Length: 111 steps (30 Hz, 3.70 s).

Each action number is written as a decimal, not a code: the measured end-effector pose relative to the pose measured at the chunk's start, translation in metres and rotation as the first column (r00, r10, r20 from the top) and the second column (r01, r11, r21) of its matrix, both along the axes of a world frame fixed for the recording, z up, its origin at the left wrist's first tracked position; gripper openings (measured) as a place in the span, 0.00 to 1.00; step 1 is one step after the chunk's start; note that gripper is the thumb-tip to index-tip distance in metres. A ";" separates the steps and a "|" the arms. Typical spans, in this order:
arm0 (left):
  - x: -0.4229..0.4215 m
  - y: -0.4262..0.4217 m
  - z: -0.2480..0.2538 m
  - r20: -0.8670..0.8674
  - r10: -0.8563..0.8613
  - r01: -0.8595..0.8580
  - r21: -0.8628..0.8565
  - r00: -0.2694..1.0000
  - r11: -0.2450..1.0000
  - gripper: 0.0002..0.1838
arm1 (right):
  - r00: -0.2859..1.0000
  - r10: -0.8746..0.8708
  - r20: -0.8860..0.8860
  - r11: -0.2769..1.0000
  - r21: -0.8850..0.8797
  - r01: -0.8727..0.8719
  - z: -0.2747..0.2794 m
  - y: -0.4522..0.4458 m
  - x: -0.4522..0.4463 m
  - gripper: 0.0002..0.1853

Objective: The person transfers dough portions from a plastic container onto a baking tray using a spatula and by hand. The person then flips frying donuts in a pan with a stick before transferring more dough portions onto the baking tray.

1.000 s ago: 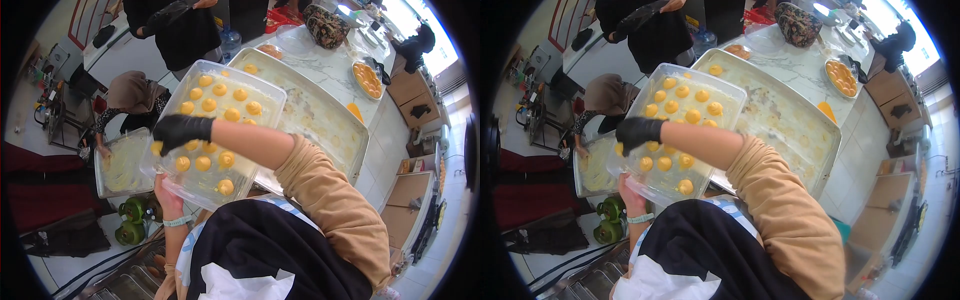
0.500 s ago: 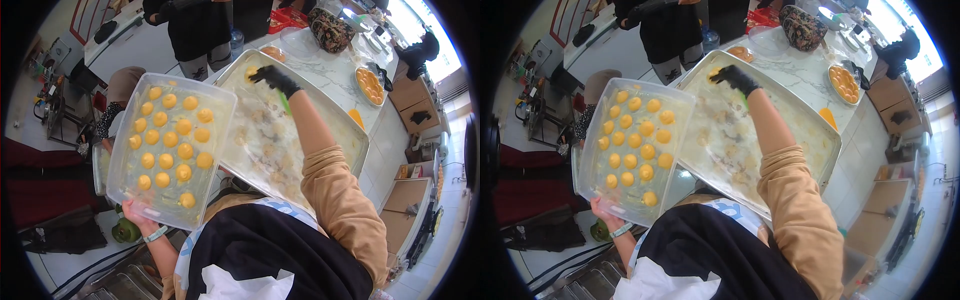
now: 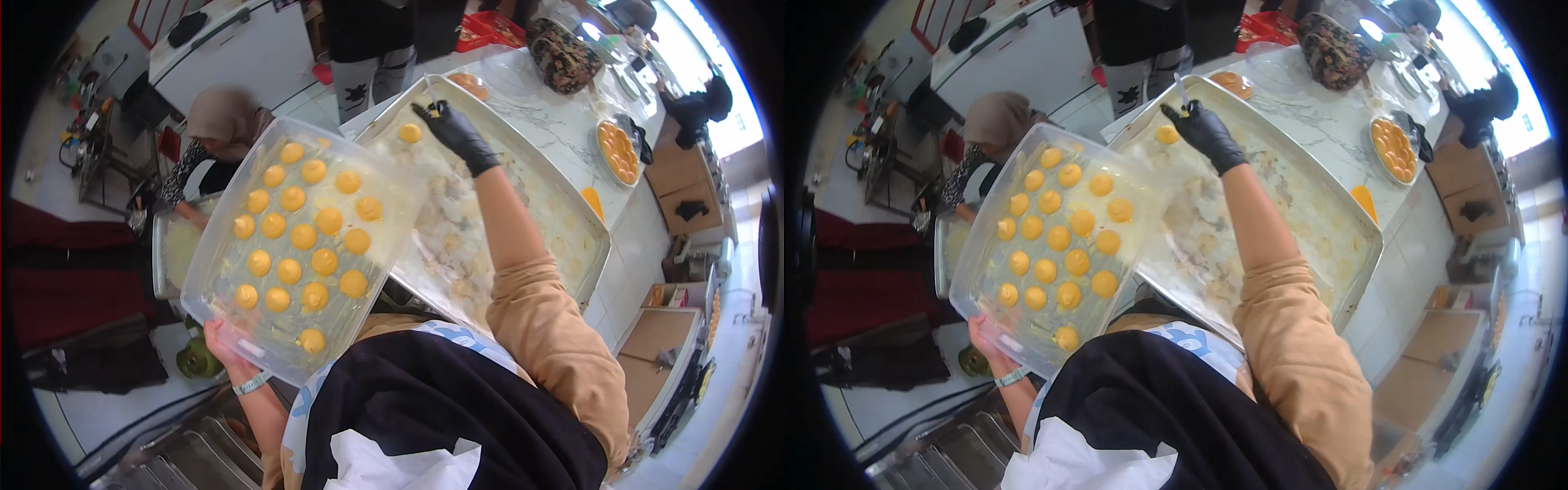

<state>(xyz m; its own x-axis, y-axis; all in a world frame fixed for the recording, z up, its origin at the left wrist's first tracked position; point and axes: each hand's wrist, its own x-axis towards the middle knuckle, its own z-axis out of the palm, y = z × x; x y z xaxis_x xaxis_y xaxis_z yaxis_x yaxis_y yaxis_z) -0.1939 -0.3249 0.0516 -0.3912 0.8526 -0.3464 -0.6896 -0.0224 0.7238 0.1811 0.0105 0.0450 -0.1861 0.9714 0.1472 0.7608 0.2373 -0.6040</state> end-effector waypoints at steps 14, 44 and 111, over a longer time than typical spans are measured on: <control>0.037 0.045 -0.016 0.036 0.006 -0.005 -0.037 0.999 0.999 0.30 | 0.709 0.698 0.101 0.700 0.114 -0.705 0.053 -0.090 -0.102 0.22; 0.153 0.103 0.034 -0.555 -0.699 0.786 -0.123 0.452 0.606 0.18 | 0.732 -0.498 -0.466 0.867 -0.276 0.415 0.020 -0.298 0.125 0.14; 0.326 0.080 -0.045 0.091 -0.994 0.997 0.054 -0.063 -0.058 0.29 | 0.803 -0.293 0.520 0.894 -0.150 0.423 0.022 -0.323 0.160 0.11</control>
